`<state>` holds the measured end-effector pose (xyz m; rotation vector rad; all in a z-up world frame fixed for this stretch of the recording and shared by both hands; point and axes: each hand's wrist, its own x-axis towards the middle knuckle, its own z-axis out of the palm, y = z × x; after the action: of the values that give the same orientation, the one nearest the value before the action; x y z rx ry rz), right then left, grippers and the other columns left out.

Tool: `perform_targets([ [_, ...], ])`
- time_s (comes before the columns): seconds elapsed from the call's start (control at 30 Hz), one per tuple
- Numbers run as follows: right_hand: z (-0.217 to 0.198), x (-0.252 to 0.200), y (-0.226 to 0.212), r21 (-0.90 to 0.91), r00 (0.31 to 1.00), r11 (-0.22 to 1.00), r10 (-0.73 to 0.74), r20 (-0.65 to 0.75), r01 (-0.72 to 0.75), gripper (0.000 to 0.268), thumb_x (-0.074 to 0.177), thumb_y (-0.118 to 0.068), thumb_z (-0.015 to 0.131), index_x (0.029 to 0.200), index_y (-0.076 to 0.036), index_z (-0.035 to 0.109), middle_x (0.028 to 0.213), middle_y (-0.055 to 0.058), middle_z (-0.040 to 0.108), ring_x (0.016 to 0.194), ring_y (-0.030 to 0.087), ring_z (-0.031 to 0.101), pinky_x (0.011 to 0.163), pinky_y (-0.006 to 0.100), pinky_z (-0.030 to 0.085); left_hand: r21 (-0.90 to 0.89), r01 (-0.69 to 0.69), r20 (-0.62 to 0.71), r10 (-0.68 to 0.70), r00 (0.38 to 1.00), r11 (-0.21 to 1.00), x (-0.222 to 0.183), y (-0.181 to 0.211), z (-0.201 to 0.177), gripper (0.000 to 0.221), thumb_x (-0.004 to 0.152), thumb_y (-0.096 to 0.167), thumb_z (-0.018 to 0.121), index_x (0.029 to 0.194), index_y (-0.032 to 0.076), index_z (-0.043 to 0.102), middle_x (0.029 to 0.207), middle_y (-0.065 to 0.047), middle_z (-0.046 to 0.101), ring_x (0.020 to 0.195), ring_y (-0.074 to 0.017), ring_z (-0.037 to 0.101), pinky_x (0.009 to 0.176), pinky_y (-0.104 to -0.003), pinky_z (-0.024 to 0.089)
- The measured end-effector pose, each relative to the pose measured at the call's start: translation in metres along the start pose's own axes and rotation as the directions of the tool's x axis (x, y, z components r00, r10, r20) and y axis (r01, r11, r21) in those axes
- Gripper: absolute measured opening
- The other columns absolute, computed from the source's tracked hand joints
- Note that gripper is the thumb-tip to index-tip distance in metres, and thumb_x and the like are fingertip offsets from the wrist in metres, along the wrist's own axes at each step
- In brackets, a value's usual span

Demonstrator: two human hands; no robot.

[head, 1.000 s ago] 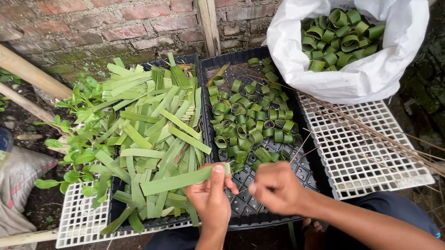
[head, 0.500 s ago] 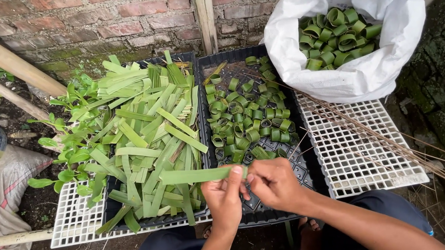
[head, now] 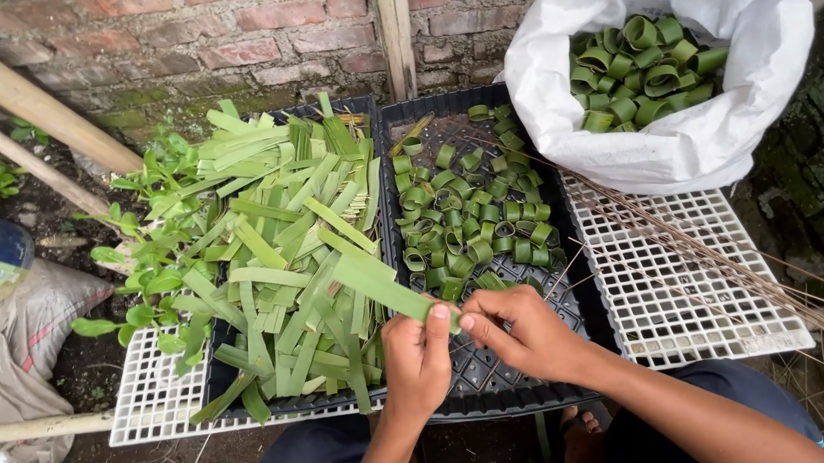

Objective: Manually assembling small circular containers by folding leaf strips and securing them with thin wooden skewers.

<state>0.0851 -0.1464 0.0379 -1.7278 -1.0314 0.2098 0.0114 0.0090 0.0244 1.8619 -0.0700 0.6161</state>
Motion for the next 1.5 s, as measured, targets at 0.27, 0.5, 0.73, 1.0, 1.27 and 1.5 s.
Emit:
perform_targets([
  [0.27,0.003,-0.004,-0.007,0.058,0.996,0.998,-0.042,0.078,0.038,0.035,0.104,-0.024,0.051,0.076,-0.011,0.067,0.062,-0.001,0.068,0.045,0.010,0.056,0.043,0.026,0.040,-0.350,0.344,-0.189,-0.426,0.885,0.871,0.009,-0.025,-0.037,0.026,0.099,0.021,0.062,0.091,-0.001,0.072,0.076,-0.010,0.069,0.043,-0.0146,0.059,0.041,-0.027,0.051],
  [0.5,0.011,-0.014,0.023,-0.419,0.875,0.785,-0.482,0.048,0.456,0.022,0.094,0.003,0.064,0.114,-0.008,0.066,0.104,0.013,0.063,0.074,0.021,0.066,0.060,0.031,0.056,-0.386,0.416,-0.053,-0.470,0.881,0.823,0.010,-0.024,-0.033,0.026,0.094,0.021,0.069,0.084,-0.002,0.075,0.092,-0.015,0.082,0.043,-0.0136,0.062,0.037,-0.027,0.059],
  [0.73,0.012,-0.016,0.024,-0.326,0.848,0.803,-0.530,-0.005,0.500,0.011,0.097,-0.011,0.068,0.106,-0.009,0.075,0.096,0.009,0.064,0.071,0.020,0.065,0.058,0.031,0.051,-0.383,0.370,-0.012,-0.405,0.914,0.846,0.009,-0.021,-0.024,0.024,0.092,0.016,0.070,0.074,0.001,0.066,0.123,-0.017,0.078,0.042,-0.0117,0.060,0.040,-0.025,0.058],
  [1.0,0.007,-0.014,0.018,0.141,0.999,0.990,0.025,-0.041,-0.019,0.016,0.083,-0.022,0.081,0.096,-0.013,0.083,0.087,0.003,0.078,0.075,0.013,0.072,0.069,0.025,0.060,-0.381,0.344,0.080,-0.340,0.937,0.858,0.006,-0.027,-0.022,0.031,0.102,0.019,0.059,0.079,-0.002,0.063,0.092,-0.006,0.047,0.055,-0.0118,0.061,0.050,-0.029,0.069],
  [1.27,0.015,-0.011,0.024,0.271,0.976,0.948,0.197,-0.097,-0.165,0.005,0.079,-0.010,0.086,0.081,-0.006,0.083,0.066,0.006,0.070,0.061,0.011,0.058,0.056,0.026,0.049,-0.358,0.224,-0.091,-0.272,0.958,0.907,0.005,-0.022,-0.018,0.016,0.087,0.006,0.078,0.100,-0.001,0.080,0.084,-0.013,0.077,0.067,-0.0144,0.070,0.058,-0.030,0.067],
  [1.5,0.016,-0.015,0.034,0.424,0.927,0.846,0.373,-0.039,-0.323,0.019,0.089,-0.019,0.080,0.075,-0.007,0.076,0.057,-0.002,0.058,0.050,0.007,0.039,0.045,0.024,0.033,0.045,-0.151,-0.144,0.156,0.977,0.988,0.008,0.002,-0.017,0.014,0.087,-0.002,0.074,0.100,0.001,0.079,0.089,-0.008,0.068,0.079,-0.0167,0.067,0.067,-0.025,0.057],
])
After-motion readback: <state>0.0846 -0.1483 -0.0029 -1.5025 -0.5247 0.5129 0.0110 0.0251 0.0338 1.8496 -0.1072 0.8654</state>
